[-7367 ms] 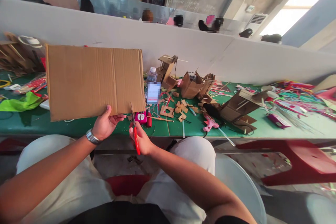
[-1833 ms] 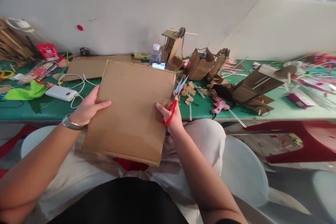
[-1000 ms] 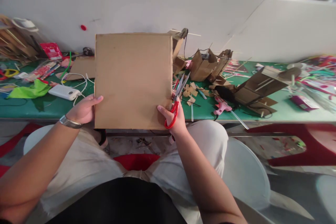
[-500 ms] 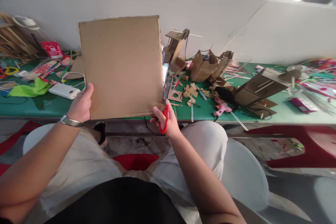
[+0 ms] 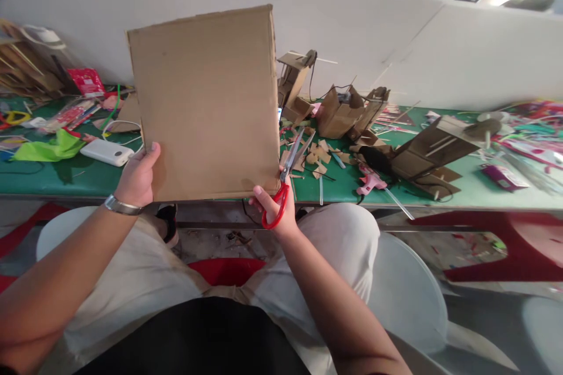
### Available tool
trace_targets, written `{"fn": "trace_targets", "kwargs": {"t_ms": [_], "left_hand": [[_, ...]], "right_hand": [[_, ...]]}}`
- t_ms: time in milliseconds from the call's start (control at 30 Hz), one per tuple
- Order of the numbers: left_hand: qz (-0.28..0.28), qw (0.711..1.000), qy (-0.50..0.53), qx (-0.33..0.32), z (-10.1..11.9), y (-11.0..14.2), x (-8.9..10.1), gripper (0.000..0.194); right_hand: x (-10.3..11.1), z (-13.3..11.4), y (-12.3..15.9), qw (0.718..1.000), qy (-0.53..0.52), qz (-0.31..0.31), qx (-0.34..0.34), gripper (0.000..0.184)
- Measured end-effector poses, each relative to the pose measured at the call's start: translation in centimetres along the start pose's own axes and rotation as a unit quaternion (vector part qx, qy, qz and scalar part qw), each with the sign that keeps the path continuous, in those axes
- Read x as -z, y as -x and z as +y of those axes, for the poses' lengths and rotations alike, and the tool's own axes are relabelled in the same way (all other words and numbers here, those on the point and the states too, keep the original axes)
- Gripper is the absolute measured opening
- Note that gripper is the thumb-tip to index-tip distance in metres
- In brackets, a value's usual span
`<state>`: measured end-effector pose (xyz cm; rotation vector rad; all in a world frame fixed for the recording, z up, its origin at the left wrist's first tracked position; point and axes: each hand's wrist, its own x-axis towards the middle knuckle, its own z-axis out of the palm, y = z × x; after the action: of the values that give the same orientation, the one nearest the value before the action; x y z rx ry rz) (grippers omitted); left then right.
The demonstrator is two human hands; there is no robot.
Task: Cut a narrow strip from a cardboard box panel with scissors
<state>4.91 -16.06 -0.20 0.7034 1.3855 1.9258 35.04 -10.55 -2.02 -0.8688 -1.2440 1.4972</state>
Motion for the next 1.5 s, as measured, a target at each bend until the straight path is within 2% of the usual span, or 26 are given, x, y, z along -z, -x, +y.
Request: {"fn": "trace_targets", "kwargs": {"t_ms": [100, 233, 400, 600, 800, 933, 1033, 1167, 1300, 1500], "left_hand": [[0.012, 1.000, 0.002, -0.023, 0.0, 0.1, -0.2, 0.038], [0.035, 0.999, 0.037, 0.001, 0.5, 0.2, -0.5, 0.036], [0.051, 0.998, 0.031, -0.015, 0.9, 0.2, -0.7, 0.036], [0.049, 0.998, 0.021, -0.014, 0.9, 0.1, -0.6, 0.036], [0.061, 0.997, 0.044, 0.007, 0.5, -0.3, -0.1, 0.032], [0.034, 0.993, 0.106, 0.030, 0.4, -0.5, 0.1, 0.028], [0.005, 0.990, 0.138, 0.021, 0.4, -0.3, -0.3, 0.026], [-0.027, 0.991, 0.130, -0.018, 0.7, 0.1, -1.1, 0.033], [-0.051, 0.990, 0.129, -0.019, 1.0, 0.7, -1.7, 0.046], [-0.055, 0.992, 0.111, 0.009, 0.6, 1.4, -2.1, 0.045]], "right_hand": [[0.0, -0.4, -0.4, 0.999, 0.002, 0.001, 0.041, 0.073], [-0.1, -0.7, -0.7, 0.997, -0.011, -0.017, 0.074, 0.064], [-1.2, -0.3, 0.4, 0.996, 0.015, -0.084, 0.011, 0.052], [-1.8, 0.1, 1.5, 0.980, 0.024, -0.189, -0.056, 0.056], [-2.0, 0.6, 1.8, 0.946, 0.012, -0.289, -0.144, 0.068], [-2.2, 1.0, 1.9, 0.951, 0.067, -0.278, -0.122, 0.069], [-2.2, 1.4, 1.8, 0.957, 0.100, -0.257, -0.094, 0.072], [-2.3, 1.7, 1.9, 0.955, 0.040, -0.271, -0.112, 0.062], [-2.6, 1.6, 2.0, 0.952, -0.022, -0.281, -0.119, 0.052], [-2.7, 2.0, 2.3, 0.947, -0.004, -0.286, -0.145, 0.065]]}}
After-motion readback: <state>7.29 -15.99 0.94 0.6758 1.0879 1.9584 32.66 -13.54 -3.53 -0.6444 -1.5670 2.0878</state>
